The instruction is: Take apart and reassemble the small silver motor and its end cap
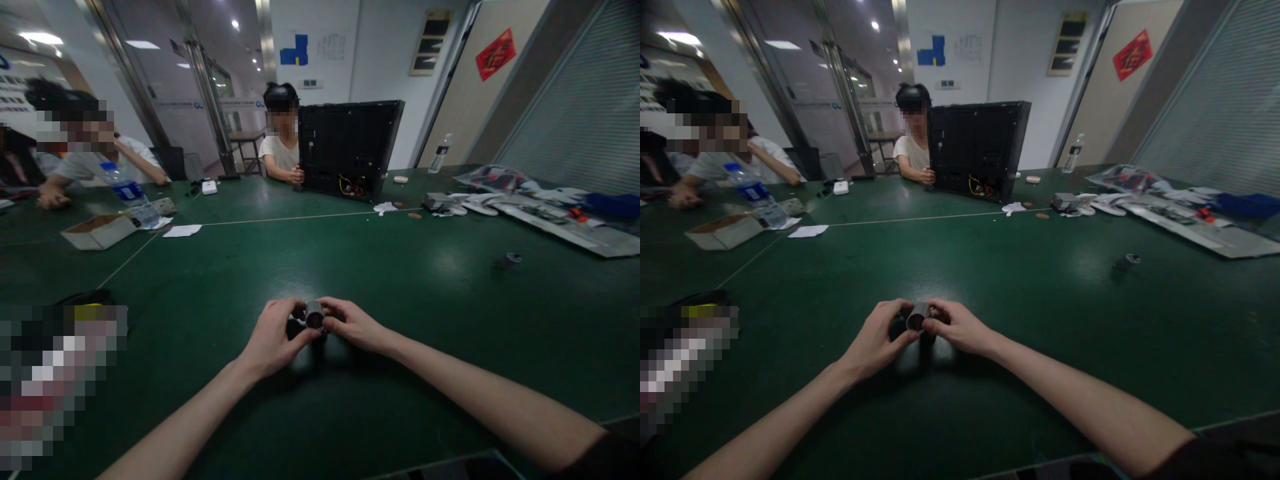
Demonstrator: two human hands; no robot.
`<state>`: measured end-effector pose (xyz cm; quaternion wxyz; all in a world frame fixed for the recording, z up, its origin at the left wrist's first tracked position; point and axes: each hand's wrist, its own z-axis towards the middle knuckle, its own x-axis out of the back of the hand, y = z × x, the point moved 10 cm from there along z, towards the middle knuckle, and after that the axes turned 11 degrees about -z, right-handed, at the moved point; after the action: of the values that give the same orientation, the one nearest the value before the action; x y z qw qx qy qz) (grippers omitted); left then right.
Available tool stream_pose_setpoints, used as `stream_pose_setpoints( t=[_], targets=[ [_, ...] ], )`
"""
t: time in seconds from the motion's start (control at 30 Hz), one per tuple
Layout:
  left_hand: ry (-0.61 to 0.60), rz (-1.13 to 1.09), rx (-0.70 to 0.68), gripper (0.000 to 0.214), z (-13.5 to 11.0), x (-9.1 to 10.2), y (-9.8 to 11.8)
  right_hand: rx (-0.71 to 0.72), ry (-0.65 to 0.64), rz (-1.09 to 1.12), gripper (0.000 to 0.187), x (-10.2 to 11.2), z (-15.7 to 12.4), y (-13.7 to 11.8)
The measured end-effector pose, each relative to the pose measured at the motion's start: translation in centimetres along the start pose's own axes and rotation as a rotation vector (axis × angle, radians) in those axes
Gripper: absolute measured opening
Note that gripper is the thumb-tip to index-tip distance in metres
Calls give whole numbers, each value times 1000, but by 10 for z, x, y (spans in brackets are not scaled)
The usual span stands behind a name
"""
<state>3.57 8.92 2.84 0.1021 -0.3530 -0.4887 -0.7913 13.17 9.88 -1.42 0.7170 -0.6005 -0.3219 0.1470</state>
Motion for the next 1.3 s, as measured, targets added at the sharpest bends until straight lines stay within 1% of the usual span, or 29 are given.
stream_pose_setpoints(
  t=[0.13, 0.23, 0.47, 0.7, 0.9, 1.07, 1.3],
  targets=[
    [2, 20, 11, 31, 0, -1, -2, 16, -27, 6, 53, -1, -2, -5],
    [-11, 18, 9, 30, 0, -1, 0, 25, -47, 17, 53, -3, -2, -8],
    [-24, -1, -25, 33, 2, -1, 9, 18, -38, 22, 46, -1, -3, -9],
    [-75, -32, -1, 35, 0, -5, 6, 17, -12, 34, 37, 2, -3, -4],
    [-92, -29, -1, 39, 1, -8, 8, 2, 14, 58, 36, 6, -3, -1],
    [-113, 7, -25, 37, 1, -12, 11, -24, 29, 98, 38, 7, -5, 0],
    [-129, -42, -32, 39, 2, -11, 13, -28, 44, 87, 42, 9, -5, 0]
  ],
)
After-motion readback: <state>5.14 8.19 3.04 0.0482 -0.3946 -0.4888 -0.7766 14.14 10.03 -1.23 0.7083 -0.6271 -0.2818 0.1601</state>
